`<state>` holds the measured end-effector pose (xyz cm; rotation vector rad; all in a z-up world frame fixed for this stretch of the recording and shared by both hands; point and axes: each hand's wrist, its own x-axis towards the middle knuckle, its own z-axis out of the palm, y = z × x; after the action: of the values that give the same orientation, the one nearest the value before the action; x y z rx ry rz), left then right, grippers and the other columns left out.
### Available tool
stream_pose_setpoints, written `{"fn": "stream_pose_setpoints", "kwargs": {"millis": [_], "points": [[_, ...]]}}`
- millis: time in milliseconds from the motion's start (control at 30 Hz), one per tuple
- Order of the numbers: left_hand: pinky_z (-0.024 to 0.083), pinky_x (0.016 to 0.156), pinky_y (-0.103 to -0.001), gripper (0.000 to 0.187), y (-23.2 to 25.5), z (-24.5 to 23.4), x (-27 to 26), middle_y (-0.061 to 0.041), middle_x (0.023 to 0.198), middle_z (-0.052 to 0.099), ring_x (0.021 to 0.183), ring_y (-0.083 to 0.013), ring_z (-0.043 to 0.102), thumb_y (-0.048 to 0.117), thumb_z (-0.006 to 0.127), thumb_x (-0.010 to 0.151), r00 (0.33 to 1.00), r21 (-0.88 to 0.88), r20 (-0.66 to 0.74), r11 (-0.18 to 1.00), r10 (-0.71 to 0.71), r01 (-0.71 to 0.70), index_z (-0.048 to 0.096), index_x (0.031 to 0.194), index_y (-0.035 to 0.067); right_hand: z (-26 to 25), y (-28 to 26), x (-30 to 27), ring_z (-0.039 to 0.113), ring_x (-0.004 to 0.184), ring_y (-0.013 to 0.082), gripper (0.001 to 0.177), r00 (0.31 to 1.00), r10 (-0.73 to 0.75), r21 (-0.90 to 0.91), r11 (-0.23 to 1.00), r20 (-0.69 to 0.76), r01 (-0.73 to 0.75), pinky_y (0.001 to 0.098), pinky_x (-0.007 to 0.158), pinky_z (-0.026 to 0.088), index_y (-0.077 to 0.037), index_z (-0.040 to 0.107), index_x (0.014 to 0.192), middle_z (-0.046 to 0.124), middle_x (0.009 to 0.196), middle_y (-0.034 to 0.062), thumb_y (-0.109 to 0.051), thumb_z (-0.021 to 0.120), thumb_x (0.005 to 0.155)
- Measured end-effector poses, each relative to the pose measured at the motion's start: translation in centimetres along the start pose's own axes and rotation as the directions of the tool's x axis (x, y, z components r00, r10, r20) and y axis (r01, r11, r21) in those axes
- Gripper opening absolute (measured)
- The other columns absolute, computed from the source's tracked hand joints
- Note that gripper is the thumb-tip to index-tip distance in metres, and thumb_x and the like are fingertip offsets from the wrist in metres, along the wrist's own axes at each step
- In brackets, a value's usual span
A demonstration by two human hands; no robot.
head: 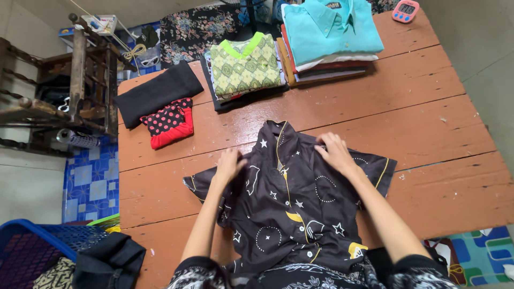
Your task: The person folds a black patterned short-sleeve shirt and a pink t-shirt on a wooden table. They button the shirt, smooth and fold it into a compact rectangle, then place it on a stack. Next, they fold the pink t-shirt similarly and set it aside. The person then picks up a patterned garment from a blue basket and begins to unfold it.
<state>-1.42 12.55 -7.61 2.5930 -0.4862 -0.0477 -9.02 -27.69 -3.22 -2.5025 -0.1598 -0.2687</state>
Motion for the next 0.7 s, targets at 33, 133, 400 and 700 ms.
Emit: {"fn": "stream_pose_setpoints", "kwargs": {"millis": [33, 133, 400, 700], "points": [[0.049, 0.077, -0.054, 0.031, -0.3, -0.2, -0.9, -0.021, 0.102, 0.065, 0.097, -0.0437, 0.061, 0.021, 0.077, 0.077, 0.998, 0.049, -0.015, 0.997, 0.061, -0.060, 0.065, 0.098, 0.003, -0.2, 0.5, -0.7, 0.059, 0.105, 0.0328, 0.025, 1.000, -0.028, -0.055, 0.998, 0.012, 0.029, 0.0468, 0.087, 0.045, -0.008, 0.065, 0.109, 0.064, 0.108, 0.0109, -0.021, 0.072, 0.089], [0.050, 0.078, -0.049, 0.021, -0.4, -1.0, -2.4, -0.017, 0.098, 0.067, 0.095, -0.0382, 0.063, 0.019, 0.071, 0.086, 0.995, -0.027, -0.074, 0.998, 0.059, -0.061, 0.064, 0.099, 0.004, -0.1, 1.7, -1.7, 0.058, 0.107, 0.0326, 0.024, 1.000, -0.028, -0.139, 0.990, -0.010, 0.026, 0.0476, 0.087, 0.045, -0.010, 0.064, 0.110, 0.063, 0.110, 0.0089, -0.022, 0.070, 0.091], [0.049, 0.072, -0.031, 0.021, 2.7, -5.7, -1.5, -0.009, 0.082, 0.061, 0.077, -0.0154, 0.055, 0.022, 0.064, 0.103, 0.957, -0.507, -0.177, 0.855, -0.229, 0.111, 0.061, 0.102, 0.001, -0.7, 4.1, -1.0, 0.063, 0.099, 0.0373, 0.013, 0.994, 0.078, -0.025, 0.997, -0.072, -0.079, 0.0474, 0.082, 0.049, -0.010, 0.062, 0.103, 0.065, 0.102, 0.0155, -0.020, 0.065, 0.096], [0.052, 0.071, -0.036, 0.039, 9.5, -17.7, 0.5, -0.010, 0.083, 0.068, 0.076, -0.0212, 0.063, 0.025, 0.087, 0.074, 0.955, -0.306, 0.211, 0.942, 0.207, -0.137, 0.068, 0.098, 0.002, -17.2, 0.4, -3.1, 0.069, 0.088, 0.0423, 0.031, 0.980, 0.159, 0.112, 0.979, 0.118, -0.172, 0.0477, 0.076, 0.051, -0.007, 0.055, 0.114, 0.070, 0.090, 0.0221, -0.027, 0.065, 0.094]]}}
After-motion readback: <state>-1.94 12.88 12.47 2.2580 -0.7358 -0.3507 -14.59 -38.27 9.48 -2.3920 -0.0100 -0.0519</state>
